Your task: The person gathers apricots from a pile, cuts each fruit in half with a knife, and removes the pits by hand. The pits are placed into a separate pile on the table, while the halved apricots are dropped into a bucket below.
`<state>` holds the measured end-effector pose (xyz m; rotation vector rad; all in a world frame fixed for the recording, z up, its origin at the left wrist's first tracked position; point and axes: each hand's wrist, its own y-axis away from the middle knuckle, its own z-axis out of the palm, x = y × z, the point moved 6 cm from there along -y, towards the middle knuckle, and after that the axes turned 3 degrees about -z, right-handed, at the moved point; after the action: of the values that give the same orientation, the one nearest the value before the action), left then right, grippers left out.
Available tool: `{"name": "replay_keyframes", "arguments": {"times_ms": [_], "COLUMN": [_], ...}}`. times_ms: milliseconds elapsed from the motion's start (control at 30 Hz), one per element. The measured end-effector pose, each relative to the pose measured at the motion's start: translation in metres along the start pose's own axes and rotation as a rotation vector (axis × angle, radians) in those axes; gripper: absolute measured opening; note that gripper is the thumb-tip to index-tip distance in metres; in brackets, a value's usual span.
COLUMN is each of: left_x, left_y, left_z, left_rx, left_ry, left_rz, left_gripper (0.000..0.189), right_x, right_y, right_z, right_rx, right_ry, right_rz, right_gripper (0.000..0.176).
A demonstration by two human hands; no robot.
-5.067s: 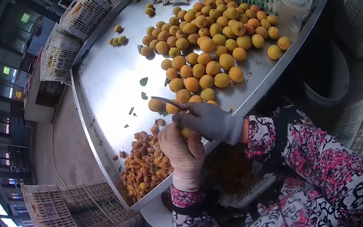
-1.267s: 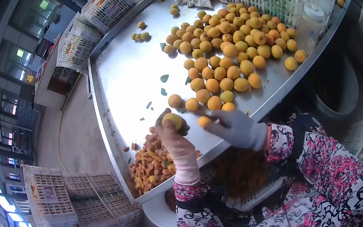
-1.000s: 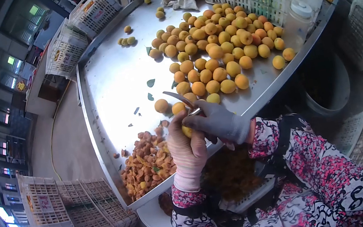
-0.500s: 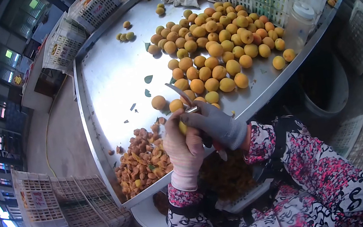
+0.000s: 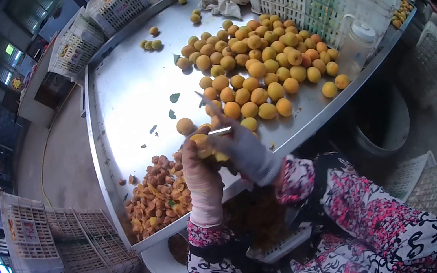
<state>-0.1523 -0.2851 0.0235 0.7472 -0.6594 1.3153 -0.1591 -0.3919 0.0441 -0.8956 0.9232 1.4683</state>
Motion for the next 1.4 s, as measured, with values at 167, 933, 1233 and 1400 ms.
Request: {"name": "replay_keyframes", "arguments": {"times_ms": [167, 933, 1233, 1400], "left_x": [0.000, -0.034, -0.049, -0.057], "left_y": [0.006, 0.012, 0.010, 0.009], "left_z": [-0.007, 0.005, 0.002, 0.014], "left_rx": [-0.090, -0.178, -0.005, -0.134], "left_ry": [0.008, 0.176, 0.263, 0.368], "left_rz": [-0.197, -0.412, -0.469, -0.529], "left_gripper": [0.059, 0.049, 0.040, 0.033], "right_x": [-0.008, -0.042, -0.055, -0.051], "right_y": [0.006, -0.013, -0.013, -0.006], "right_z": [-0.010, -0.037, -0.038, -0.022], "right_rx": [-0.122, -0.151, -0.012, 0.090], "right_ry": [-0.165, -0.228, -0.373, -0.311], "right_rz": [0.203, 0.039, -0.221, -0.246], "right_gripper": [0.034, 0.027, 0.025, 0.016]}}
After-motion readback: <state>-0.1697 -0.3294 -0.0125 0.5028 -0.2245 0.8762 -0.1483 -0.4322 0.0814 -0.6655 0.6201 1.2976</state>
